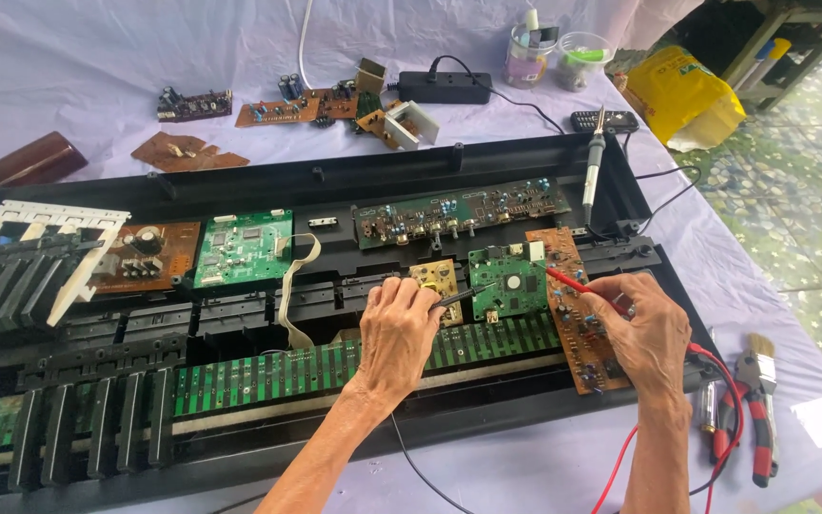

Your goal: Testing electronic components on circuit boards inside a disassembled keyboard using a multimeter

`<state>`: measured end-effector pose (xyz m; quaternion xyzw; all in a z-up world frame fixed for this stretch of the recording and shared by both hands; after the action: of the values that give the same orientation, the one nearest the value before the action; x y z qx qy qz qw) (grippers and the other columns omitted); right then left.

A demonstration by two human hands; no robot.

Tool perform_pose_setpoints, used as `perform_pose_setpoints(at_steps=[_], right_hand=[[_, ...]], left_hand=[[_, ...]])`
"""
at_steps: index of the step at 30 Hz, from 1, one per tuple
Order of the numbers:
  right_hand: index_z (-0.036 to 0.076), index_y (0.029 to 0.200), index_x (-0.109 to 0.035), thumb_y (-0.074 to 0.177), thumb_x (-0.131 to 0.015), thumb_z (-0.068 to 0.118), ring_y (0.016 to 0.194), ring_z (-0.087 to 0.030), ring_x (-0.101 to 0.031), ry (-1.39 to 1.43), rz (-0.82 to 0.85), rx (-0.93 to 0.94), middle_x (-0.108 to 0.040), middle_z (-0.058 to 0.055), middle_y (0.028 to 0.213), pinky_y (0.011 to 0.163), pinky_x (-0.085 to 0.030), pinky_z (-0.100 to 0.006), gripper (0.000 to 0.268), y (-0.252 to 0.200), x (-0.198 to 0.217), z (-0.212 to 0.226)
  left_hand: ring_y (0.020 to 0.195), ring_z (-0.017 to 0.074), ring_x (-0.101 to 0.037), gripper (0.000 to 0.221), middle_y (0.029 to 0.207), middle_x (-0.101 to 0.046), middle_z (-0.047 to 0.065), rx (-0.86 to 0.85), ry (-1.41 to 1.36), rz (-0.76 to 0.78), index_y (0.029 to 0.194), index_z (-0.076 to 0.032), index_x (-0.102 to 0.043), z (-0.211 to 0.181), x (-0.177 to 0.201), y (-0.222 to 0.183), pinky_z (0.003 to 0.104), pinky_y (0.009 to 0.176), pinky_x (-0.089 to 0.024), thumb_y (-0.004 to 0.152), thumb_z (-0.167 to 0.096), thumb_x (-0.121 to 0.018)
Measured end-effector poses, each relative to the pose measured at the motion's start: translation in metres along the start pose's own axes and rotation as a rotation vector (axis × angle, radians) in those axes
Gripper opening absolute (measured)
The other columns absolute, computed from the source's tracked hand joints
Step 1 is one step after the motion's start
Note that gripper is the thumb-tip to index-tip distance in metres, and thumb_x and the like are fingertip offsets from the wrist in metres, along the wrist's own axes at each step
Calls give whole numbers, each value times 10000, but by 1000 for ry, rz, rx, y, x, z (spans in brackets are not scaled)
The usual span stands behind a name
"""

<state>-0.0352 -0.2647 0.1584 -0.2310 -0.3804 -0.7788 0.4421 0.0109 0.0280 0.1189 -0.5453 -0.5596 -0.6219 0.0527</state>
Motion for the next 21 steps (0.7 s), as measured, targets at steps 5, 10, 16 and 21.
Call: perform_pose_setpoints(at_steps=[5,10,16,21], right_hand=[[221,953,-796,890,-842,258,776,-170,-669,17,2,3,-705,-9,859,716,-525,-285,87,0,0,3],[197,954,-807,873,-854,229,798,-180,-688,77,19,2,-718,-28,867,714,-543,-288,99,-2,-4,10],[186,949,-814,874,-857,218,732,-161,-666,129,18,57,-700,-31,832,666,-550,-270,92,-2,-20,15],[172,961,-811,879,-861,208,729,-165,-665,130,4,57,-693,-44,835,668,-562,-275,102,-3,-19,19]], left_hand=[[923,227,-560,125,851,-525,26,2,-10,-6,935,-137,-642,1,-1,0,356,881,-450,875,-164,-748],[918,233,-562,117,847,-531,32,9,4,-10,926,-132,-646,0,0,0,358,873,-451,880,-168,-747],[916,230,-561,102,843,-536,36,22,-14,7,931,-124,-664,0,-2,-1,362,879,-447,886,-164,-746],[921,232,-558,116,844,-529,34,8,1,0,929,-125,-655,0,-3,-1,359,877,-445,881,-176,-747]])
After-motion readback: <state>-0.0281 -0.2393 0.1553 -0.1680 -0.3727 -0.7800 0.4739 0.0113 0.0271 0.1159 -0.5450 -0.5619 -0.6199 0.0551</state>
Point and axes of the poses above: each hand's wrist, its own y-axis towards the middle knuckle, its own x-axis out of the back of the hand, z = x × y, the point moved 5 cm from there along y, towards the middle knuckle
